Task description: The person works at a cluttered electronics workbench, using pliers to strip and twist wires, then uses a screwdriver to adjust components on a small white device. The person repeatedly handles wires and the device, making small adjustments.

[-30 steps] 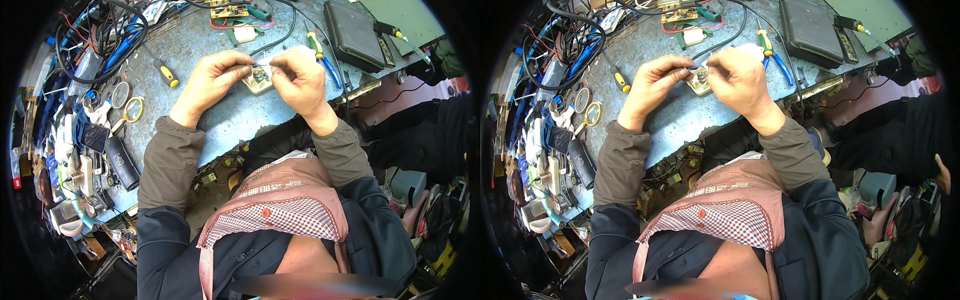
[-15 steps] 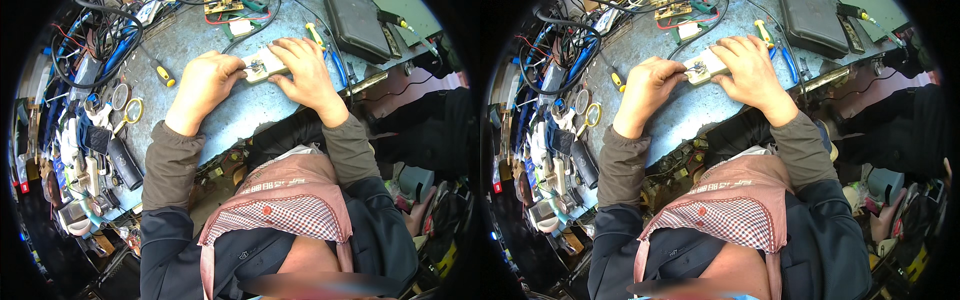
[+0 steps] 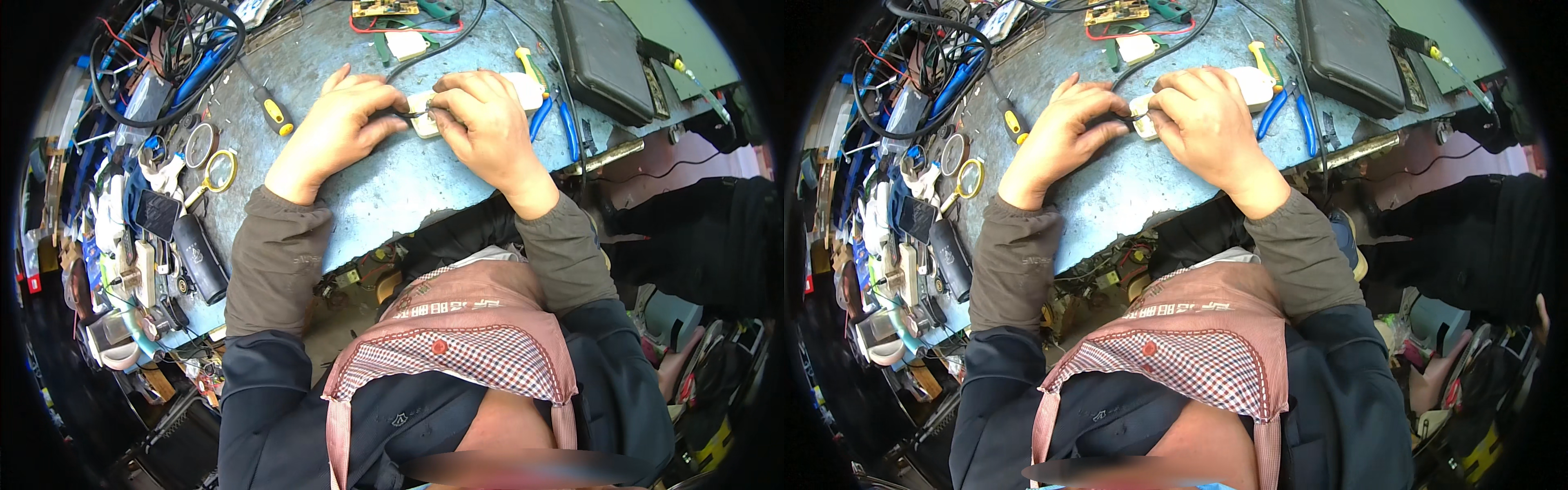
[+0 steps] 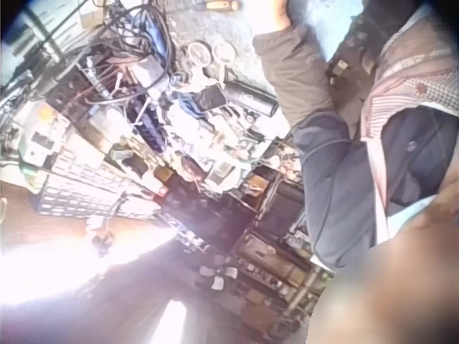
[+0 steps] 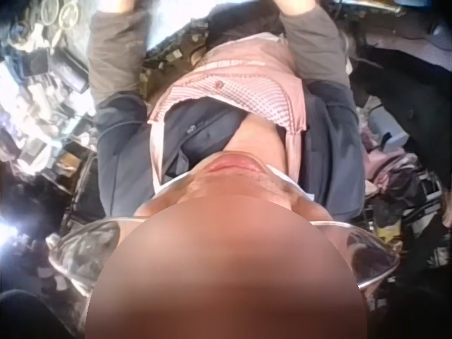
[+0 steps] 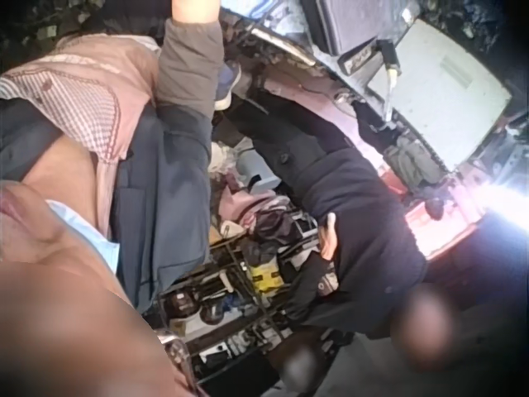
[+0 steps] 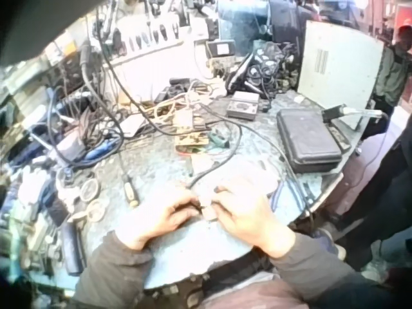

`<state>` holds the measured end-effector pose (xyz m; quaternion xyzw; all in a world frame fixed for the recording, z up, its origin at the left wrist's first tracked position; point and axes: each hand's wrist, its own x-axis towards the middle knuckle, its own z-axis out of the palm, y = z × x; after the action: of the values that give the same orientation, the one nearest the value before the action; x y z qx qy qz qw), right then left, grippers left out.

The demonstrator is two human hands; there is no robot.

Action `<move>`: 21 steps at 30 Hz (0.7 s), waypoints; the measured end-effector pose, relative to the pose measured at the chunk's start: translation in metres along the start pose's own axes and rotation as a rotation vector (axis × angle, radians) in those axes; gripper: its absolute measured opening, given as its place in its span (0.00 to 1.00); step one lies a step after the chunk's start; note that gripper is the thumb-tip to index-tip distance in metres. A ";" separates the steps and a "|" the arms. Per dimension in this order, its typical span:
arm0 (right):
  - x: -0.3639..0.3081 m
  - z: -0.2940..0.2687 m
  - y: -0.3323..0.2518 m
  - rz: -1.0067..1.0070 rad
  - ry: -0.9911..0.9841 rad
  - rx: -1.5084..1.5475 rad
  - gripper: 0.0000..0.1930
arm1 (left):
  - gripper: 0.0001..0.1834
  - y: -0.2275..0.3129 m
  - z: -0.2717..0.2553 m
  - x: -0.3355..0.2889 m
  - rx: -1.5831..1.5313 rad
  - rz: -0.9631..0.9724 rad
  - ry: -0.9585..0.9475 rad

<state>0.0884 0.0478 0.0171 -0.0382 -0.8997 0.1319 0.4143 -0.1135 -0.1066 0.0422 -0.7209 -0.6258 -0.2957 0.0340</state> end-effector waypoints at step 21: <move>-0.002 -0.004 -0.001 0.086 -0.002 0.028 0.19 | 0.06 0.007 0.008 -0.005 0.134 -0.137 0.006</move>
<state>0.0924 0.0469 0.0183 -0.0708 -0.8958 0.1622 0.4076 -0.1045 -0.1090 0.0360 -0.6716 -0.6920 -0.2569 0.0638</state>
